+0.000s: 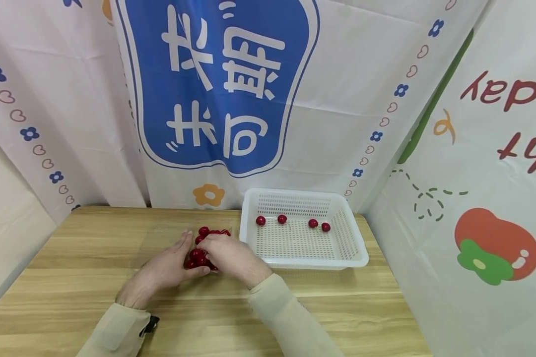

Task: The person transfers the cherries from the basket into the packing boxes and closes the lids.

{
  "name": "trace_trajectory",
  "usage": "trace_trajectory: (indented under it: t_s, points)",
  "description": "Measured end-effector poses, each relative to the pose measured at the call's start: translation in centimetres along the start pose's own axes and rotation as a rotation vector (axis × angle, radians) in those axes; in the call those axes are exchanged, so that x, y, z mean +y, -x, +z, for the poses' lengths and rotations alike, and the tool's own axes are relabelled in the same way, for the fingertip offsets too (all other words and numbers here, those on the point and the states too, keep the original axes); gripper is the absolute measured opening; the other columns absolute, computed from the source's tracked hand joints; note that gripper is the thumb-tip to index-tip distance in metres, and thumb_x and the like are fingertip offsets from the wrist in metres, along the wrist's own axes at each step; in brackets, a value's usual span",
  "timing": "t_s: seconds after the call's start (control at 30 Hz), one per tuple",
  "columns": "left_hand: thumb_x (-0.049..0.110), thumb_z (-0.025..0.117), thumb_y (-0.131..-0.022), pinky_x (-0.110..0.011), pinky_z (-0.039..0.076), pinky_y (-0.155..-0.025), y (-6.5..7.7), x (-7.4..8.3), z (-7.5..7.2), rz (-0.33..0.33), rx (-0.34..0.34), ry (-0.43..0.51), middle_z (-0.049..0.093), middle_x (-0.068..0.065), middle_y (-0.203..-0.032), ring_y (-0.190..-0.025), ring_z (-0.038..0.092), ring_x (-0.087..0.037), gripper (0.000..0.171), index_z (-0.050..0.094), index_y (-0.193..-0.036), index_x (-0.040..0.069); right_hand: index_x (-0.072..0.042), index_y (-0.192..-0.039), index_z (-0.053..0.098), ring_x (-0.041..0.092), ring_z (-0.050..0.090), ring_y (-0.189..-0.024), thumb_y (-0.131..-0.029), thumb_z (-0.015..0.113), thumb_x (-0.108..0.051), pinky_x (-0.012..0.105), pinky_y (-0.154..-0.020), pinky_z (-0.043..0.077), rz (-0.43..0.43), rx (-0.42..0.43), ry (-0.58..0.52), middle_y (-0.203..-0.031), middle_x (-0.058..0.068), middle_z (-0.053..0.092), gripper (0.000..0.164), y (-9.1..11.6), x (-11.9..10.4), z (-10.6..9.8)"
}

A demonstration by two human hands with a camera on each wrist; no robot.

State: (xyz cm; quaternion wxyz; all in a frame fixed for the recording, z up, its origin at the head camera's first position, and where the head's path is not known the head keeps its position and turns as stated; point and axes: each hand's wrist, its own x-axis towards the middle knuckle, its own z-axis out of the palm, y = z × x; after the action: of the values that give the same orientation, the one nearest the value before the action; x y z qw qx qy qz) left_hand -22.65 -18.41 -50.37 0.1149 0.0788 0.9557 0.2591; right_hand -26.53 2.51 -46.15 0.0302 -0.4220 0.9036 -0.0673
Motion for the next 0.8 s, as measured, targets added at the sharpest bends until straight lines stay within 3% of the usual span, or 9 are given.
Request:
trace_trajectory:
  t_s: [0.43, 0.8]
  points:
    - [0.068, 0.082, -0.104, -0.079, 0.050, -0.129, -0.1, 0.0, 0.0, -0.010, 0.011, -0.005, 0.017, -0.034, -0.192, -0.167, 0.043, -0.066, 0.129, 0.017, -0.183, -0.010, -0.008, -0.152, 0.076, 0.029, 0.075, -0.148, -0.115, 0.076, -0.012, 0.043, -0.127, 0.062, 0.115, 0.129, -0.119, -0.158, 0.010, 0.077, 0.037, 1.1, 3.2, -2.5]
    - [0.068, 0.082, -0.105, -0.077, 0.047, -0.133, 0.0, 0.1, 0.0, -0.013, 0.003, 0.004, 0.015, -0.033, -0.193, -0.170, 0.040, -0.065, 0.128, 0.016, -0.184, -0.009, -0.002, -0.152, 0.074, 0.038, 0.075, -0.145, -0.112, 0.080, -0.008, 0.050, -0.126, 0.062, 0.209, 0.212, -0.156, -0.156, 0.019, 0.076, 0.041, 2.0, 7.5, -2.6]
